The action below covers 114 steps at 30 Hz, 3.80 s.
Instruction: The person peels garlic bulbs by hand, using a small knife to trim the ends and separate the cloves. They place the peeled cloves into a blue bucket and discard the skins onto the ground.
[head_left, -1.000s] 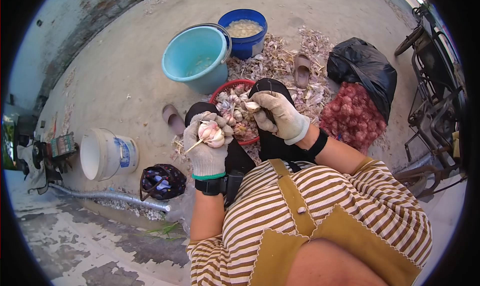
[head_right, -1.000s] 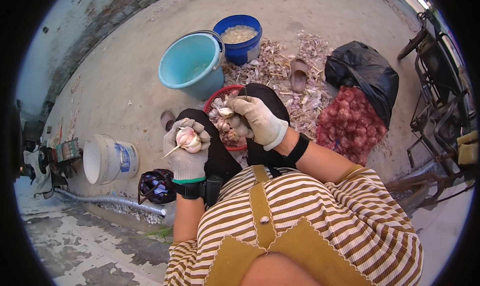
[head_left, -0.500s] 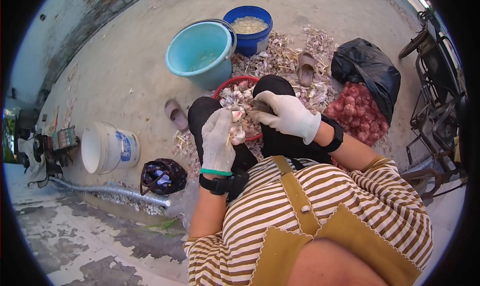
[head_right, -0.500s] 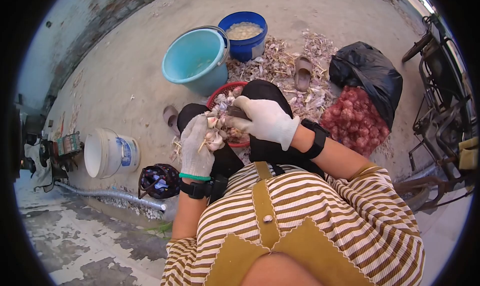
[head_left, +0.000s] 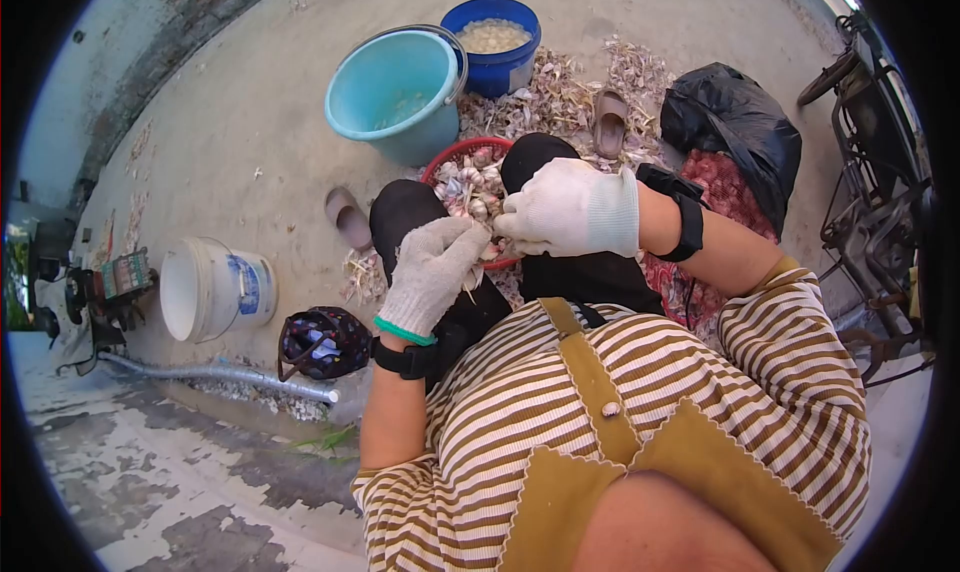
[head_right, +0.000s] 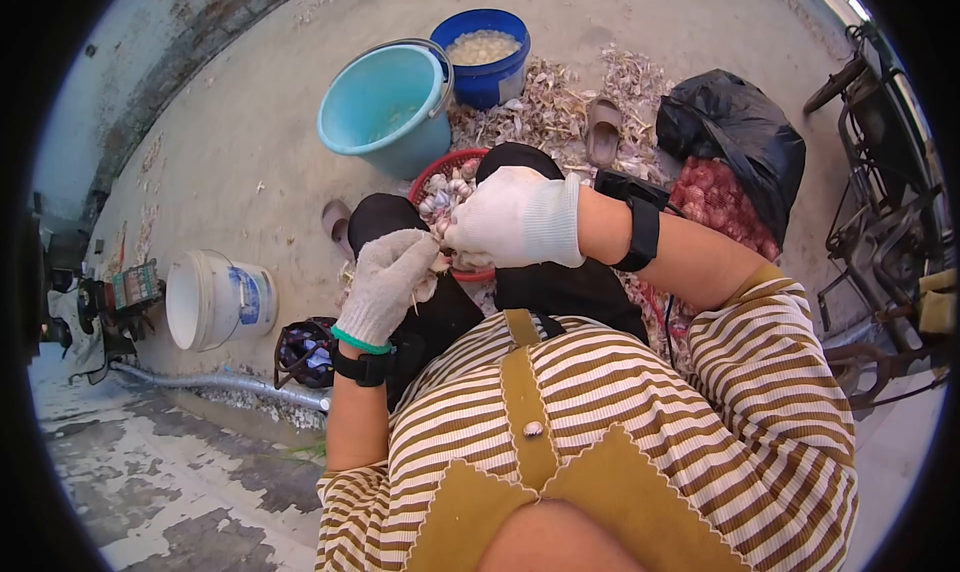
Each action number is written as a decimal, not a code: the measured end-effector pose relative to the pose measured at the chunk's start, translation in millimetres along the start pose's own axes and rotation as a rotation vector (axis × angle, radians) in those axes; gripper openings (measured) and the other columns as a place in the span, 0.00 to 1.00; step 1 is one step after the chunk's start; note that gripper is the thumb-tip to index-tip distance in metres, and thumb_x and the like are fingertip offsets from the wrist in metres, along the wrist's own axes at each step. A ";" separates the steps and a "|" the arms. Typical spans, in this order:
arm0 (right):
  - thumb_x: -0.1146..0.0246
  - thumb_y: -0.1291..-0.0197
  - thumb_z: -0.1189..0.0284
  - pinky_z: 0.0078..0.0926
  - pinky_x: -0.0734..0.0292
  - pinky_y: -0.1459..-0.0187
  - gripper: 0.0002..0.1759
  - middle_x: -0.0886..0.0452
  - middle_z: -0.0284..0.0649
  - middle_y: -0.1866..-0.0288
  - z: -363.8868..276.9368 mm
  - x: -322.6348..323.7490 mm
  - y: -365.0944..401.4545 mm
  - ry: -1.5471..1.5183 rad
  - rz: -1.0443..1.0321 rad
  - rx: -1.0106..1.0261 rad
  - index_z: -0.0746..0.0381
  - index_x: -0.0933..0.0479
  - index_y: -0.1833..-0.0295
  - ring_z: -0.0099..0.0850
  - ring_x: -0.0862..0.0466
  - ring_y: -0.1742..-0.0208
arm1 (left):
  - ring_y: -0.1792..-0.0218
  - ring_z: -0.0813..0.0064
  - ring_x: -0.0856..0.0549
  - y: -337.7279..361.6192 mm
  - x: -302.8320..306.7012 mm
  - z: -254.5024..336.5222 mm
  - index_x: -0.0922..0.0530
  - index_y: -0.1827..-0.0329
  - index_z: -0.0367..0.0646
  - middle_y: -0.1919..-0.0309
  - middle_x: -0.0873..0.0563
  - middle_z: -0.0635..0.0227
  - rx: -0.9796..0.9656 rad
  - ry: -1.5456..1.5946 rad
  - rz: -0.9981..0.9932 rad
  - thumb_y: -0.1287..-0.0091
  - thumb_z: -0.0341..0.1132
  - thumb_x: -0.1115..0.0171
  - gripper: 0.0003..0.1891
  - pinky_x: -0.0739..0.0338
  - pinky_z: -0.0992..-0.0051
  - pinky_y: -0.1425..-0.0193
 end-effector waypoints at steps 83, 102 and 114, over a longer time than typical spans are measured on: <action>0.40 0.32 0.60 0.11 0.39 0.85 0.16 0.17 0.39 0.63 88.7 -25.3 -72.6 -1.914 0.495 -0.583 0.64 0.22 0.54 0.17 0.22 0.75 | 0.73 0.69 0.16 -30.1 15.4 -33.1 0.25 0.56 0.44 0.74 0.21 0.71 0.052 0.932 0.115 0.26 0.45 0.50 0.14 0.25 0.75 0.76; 0.31 0.41 0.58 0.28 0.22 0.60 0.24 0.16 0.45 0.62 3.2 -27.0 -29.6 -1.040 0.505 -0.404 0.68 0.22 0.50 0.28 0.17 0.63 | 0.72 0.74 0.17 -38.4 -4.3 -19.6 0.23 0.57 0.41 0.70 0.16 0.67 0.038 1.027 0.316 0.24 0.56 0.56 0.25 0.25 0.76 0.77; 0.37 0.37 0.67 0.17 0.30 0.78 0.11 0.20 0.34 0.72 -10.5 -42.6 -26.9 -1.374 0.284 -0.333 0.65 0.23 0.60 0.19 0.22 0.80 | 0.81 0.83 0.22 -18.3 -0.8 -21.5 0.21 0.62 0.43 0.74 0.18 0.72 -0.173 0.470 0.352 0.25 0.53 0.53 0.23 0.33 0.83 0.84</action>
Point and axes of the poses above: each hand's wrist, its own y-axis away from the middle knuckle, its own x-axis out of the back of the hand, z = x × y, the point moved 3 cm from there along -y, towards the middle knuckle
